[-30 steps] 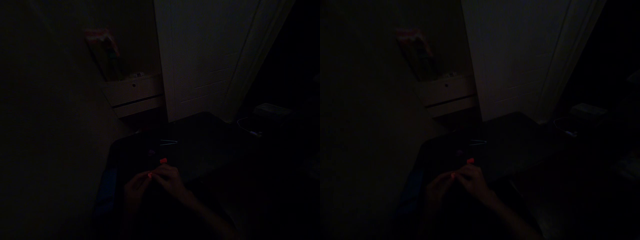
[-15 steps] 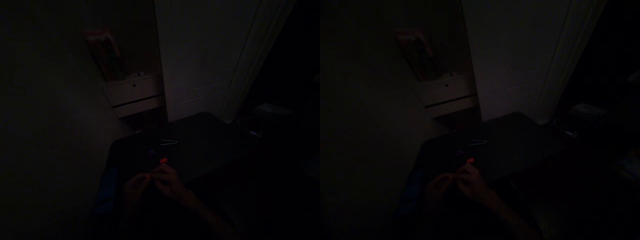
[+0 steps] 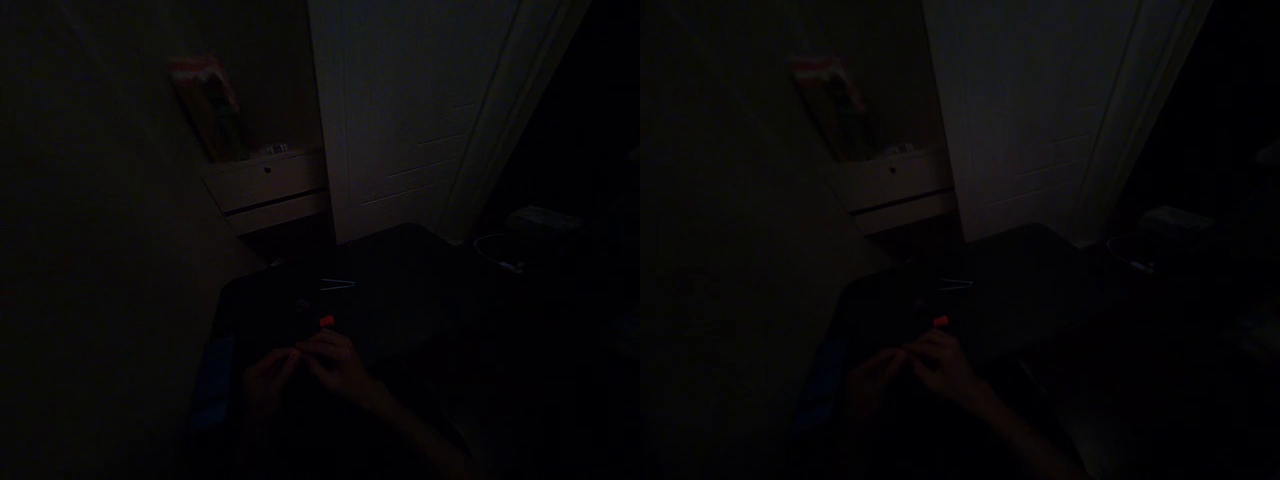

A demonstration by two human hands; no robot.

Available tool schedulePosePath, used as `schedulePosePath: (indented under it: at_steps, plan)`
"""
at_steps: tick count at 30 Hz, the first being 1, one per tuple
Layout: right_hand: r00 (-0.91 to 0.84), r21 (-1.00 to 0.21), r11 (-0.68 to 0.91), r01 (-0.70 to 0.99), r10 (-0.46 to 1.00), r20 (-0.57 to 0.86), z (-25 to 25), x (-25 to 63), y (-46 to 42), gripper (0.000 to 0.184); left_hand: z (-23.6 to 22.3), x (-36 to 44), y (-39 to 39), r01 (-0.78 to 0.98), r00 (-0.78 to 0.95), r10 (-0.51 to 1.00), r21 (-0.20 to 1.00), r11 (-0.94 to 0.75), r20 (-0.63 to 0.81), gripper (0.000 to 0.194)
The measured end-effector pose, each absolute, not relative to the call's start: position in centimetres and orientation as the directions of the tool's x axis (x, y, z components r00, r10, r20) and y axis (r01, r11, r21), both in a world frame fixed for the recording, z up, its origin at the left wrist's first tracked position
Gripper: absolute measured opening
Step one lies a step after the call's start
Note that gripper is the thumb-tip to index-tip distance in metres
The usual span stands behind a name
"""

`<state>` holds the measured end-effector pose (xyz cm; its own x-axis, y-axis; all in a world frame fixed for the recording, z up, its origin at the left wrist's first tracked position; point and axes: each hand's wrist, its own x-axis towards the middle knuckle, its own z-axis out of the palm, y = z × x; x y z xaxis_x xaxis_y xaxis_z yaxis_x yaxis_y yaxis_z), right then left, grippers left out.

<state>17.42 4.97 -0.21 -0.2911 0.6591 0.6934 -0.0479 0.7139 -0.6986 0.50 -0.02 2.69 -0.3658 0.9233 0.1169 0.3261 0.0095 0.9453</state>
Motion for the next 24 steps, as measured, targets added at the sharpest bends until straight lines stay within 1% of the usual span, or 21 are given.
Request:
schedulePosePath:
  at_steps: [4,8,11,15,18,21,24]
  plan:
    - [-0.302,-0.693,0.721,-0.029,0.654,0.693,-0.3,17.4,5.0,0.027,2.4,0.3,0.1,0.322,-0.38,0.917,0.947,0.003,0.126,0.02]
    - [-0.328,-0.679,0.734,-0.017,0.637,0.697,-0.4,17.5,5.1,0.026,2.1,0.2,0.1,0.315,-0.384,0.91,0.949,-0.028,0.154,0.02]
    - [-0.335,-0.672,0.74,-0.015,0.629,0.701,-0.2,17.5,5.0,0.025,2.1,0.2,0.0,0.283,-0.372,0.919,0.959,-0.021,0.131,0.02]
    - [-0.314,-0.722,0.692,-0.027,0.68,0.663,-0.1,17.4,5.1,0.024,2.1,0.4,0.1,0.211,-0.398,0.914,0.977,0.01,0.077,0.027]
    - [-0.272,-0.767,0.638,-0.064,0.728,0.629,-0.4,17.2,5.2,0.021,2.0,0.5,0.3,0.162,-0.406,0.91,0.987,-0.017,0.082,0.029]
    - [-0.287,-0.778,0.624,-0.073,0.734,0.616,-0.7,17.1,5.4,0.023,1.7,0.4,0.4,0.188,-0.399,0.911,0.982,-0.028,0.102,0.024]
    - [-0.315,-0.779,0.624,-0.056,0.73,0.607,-0.9,17.1,5.4,0.023,1.4,0.2,0.4,0.234,-0.415,0.903,0.972,-0.016,0.115,0.024]
